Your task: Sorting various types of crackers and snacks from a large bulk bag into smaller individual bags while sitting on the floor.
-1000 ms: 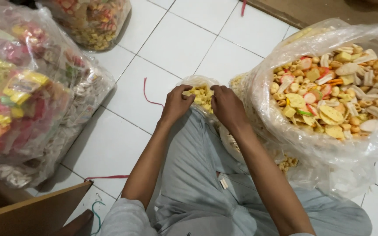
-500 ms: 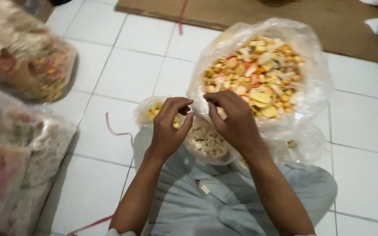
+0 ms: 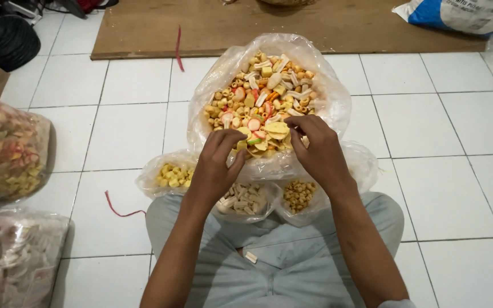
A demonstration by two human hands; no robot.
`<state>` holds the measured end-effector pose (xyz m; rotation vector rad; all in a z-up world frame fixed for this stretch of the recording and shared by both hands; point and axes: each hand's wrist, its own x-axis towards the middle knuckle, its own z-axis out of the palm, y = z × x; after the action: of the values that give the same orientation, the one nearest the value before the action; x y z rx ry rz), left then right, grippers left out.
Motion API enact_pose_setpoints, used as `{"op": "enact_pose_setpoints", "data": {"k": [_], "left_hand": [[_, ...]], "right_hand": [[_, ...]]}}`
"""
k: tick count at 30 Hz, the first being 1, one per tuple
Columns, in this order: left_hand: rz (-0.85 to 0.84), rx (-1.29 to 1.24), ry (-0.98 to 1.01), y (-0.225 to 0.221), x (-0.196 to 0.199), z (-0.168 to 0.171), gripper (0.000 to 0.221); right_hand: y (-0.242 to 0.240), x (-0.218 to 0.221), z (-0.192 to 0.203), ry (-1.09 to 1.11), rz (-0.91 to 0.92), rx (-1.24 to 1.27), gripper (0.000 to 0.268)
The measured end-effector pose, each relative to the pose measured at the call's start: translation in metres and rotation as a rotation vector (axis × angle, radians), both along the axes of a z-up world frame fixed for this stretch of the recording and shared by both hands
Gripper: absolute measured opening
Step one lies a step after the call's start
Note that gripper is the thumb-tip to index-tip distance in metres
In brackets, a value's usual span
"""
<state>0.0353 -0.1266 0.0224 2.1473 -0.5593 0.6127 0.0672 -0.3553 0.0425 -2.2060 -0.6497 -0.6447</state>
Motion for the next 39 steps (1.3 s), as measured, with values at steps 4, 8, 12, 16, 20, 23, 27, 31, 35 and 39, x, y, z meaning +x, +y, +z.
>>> {"op": "enact_pose_setpoints", "data": {"k": [4, 8, 12, 16, 20, 23, 27, 31, 35, 39], "left_hand": [[0.033, 0.089, 0.057, 0.003, 0.026, -0.003, 0.025], [0.058, 0.260, 0.064, 0.006, 0.061, -0.015, 0.024], [0.045, 0.369, 0.158, 0.004, 0.092, -0.020, 0.020], [-0.050, 0.386, 0.288, -0.003, 0.103, -0.009, 0.029], [-0.072, 0.520, 0.389, -0.004, 0.114, -0.010, 0.036], [-0.006, 0.558, 0.357, 0.008, 0.140, -0.041, 0.039], [0.090, 0.611, 0.400, 0.017, 0.170, -0.077, 0.035], [0.056, 0.647, 0.323, 0.016, 0.156, -0.047, 0.029], [0.077, 0.605, 0.326, 0.009, 0.169, -0.047, 0.024], [0.100, 0.634, 0.283, -0.003, 0.186, -0.067, 0.023]], "right_hand": [[0.000, 0.004, -0.008, -0.004, -0.014, -0.084, 0.026], [0.003, 0.015, -0.013, 0.002, -0.002, -0.177, 0.030], [0.012, 0.028, -0.018, 0.053, -0.032, -0.244, 0.028], [0.023, 0.056, -0.029, 0.086, -0.028, -0.321, 0.023], [0.023, 0.080, -0.037, 0.188, -0.046, -0.427, 0.021], [0.015, 0.093, -0.040, 0.209, -0.053, -0.430, 0.021], [0.009, 0.104, -0.042, 0.239, -0.085, -0.458, 0.021], [0.006, 0.110, -0.050, 0.298, -0.060, -0.502, 0.018], [0.011, 0.106, -0.051, 0.315, -0.062, -0.459, 0.017], [0.011, 0.101, -0.049, 0.335, -0.072, -0.324, 0.019]]}}
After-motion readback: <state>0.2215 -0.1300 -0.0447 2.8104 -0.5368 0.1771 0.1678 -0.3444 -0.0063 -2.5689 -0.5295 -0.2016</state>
